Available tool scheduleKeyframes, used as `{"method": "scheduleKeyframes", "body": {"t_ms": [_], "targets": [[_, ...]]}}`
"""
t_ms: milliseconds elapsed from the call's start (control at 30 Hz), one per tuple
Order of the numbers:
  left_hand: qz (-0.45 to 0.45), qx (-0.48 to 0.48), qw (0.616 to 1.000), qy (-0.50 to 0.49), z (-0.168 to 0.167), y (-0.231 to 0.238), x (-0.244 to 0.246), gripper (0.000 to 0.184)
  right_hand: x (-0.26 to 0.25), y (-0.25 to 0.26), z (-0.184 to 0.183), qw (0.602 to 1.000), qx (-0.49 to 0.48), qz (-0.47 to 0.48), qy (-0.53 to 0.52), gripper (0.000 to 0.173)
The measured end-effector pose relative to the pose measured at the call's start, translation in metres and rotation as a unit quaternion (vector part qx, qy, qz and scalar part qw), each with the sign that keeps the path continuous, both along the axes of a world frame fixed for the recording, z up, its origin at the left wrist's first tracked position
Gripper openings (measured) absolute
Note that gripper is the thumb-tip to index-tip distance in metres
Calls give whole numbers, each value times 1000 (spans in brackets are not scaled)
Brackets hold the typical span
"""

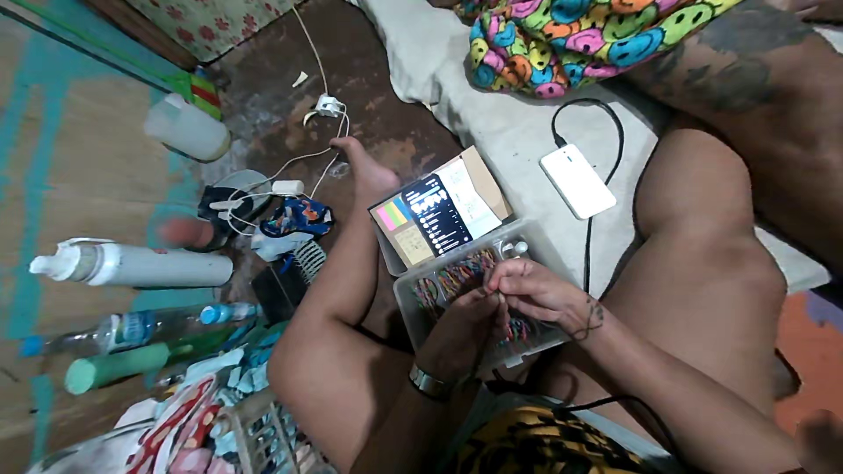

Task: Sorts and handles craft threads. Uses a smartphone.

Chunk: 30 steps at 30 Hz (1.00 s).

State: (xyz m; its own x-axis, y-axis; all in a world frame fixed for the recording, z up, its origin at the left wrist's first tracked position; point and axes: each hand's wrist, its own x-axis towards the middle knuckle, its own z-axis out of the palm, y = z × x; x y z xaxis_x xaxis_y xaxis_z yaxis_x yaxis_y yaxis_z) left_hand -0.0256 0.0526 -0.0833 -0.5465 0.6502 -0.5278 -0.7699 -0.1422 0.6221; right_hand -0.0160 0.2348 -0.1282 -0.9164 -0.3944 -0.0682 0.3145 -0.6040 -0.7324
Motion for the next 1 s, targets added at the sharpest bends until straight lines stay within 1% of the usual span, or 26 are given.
{"method": "scheduleKeyframes", "body": {"t_ms": [33, 67, 100, 133, 167, 200, 233, 267, 300, 333, 367, 400, 433, 467, 533, 600, 667, 800, 867, 933, 967, 1000], "targets": [[7, -5, 1000, 18, -1, 1, 2, 19, 0, -1, 0, 1000, -5, -3, -8, 5], [16, -24, 998, 61, -3, 2, 3, 17, 0, -2, 1, 1000, -6, -14, -17, 5], [28, -55, 990, 126, -5, 3, 4, 16, -1, -4, 0, 999, 1, -34, -21, 7], [34, -98, 972, 209, -8, 3, 5, 12, -1, -5, 0, 998, 14, -59, -26, 12], [37, -144, 946, 288, -10, 3, 5, 7, -1, -8, 1, 995, 38, -90, -32, 16], [41, -189, 915, 355, -13, 4, 6, 7, -1, -11, 2, 989, 76, -125, -33, 19], [44, -224, 887, 402, -15, 4, 6, 11, -1, -12, 3, 980, 125, -154, -24, 21], [46, -242, 872, 423, -17, 4, 6, 13, -1, -14, 5, 969, 175, -172, -11, 22], [44, -238, 877, 416, -18, 4, 5, 13, -1, -14, 6, 960, 220, -172, 6, 19], [34, -214, 902, 373, -15, 2, 4, 12, -1, -12, 8, 957, 249, -148, 28, 12], [24, -177, 937, 302, -11, 0, 2, 11, -1, -8, 8, 961, 253, -101, 50, 7], [16, -138, 965, 222, -6, -1, 0, 13, -2, -3, 6, 968, 235, -56, 68, 15], [8, -107, 982, 153, -3, -3, -2, 15, -2, 0, 3, 974, 208, -25, 82, 20], [-4, -89, 991, 101, 0, -3, -3, 16, -2, 0, 2, 981, 180, -20, 73, 20], [-34, -67, 996, 48, 2, -4, -4, 19, 0, -3, 3, 991, 126, -39, 18, 15], [-54, -62, 995, 56, 2, -2, -5, 20, 2, -7, 5, 994, 87, -54, -22, 10], [-62, -86, 988, 108, 3, -2, -5, 18, 3, -9, 5, 995, 63, -72, -35, 8], [-72, -119, 971, 197, 0, -5, -6, 17, 3, -13, 2, 991, 55, -115, -39, 17], [-56, -113, 973, 192, -4, -6, -5, 18, 2, -18, 2, 986, 75, -145, -32, 19], [-38, -101, 982, 157, -5, -6, -6, 18, 2, -19, 0, 980, 124, -154, -7, 14], [-29, -93, 987, 130, -5, -7, -6, 19, 2, -17, -1, 979, 151, -133, 18, 13], [-18, -83, 991, 103, -5, -7, -7, 20, 1, -13, -2, 980, 168, -100, 47, 18]]}}
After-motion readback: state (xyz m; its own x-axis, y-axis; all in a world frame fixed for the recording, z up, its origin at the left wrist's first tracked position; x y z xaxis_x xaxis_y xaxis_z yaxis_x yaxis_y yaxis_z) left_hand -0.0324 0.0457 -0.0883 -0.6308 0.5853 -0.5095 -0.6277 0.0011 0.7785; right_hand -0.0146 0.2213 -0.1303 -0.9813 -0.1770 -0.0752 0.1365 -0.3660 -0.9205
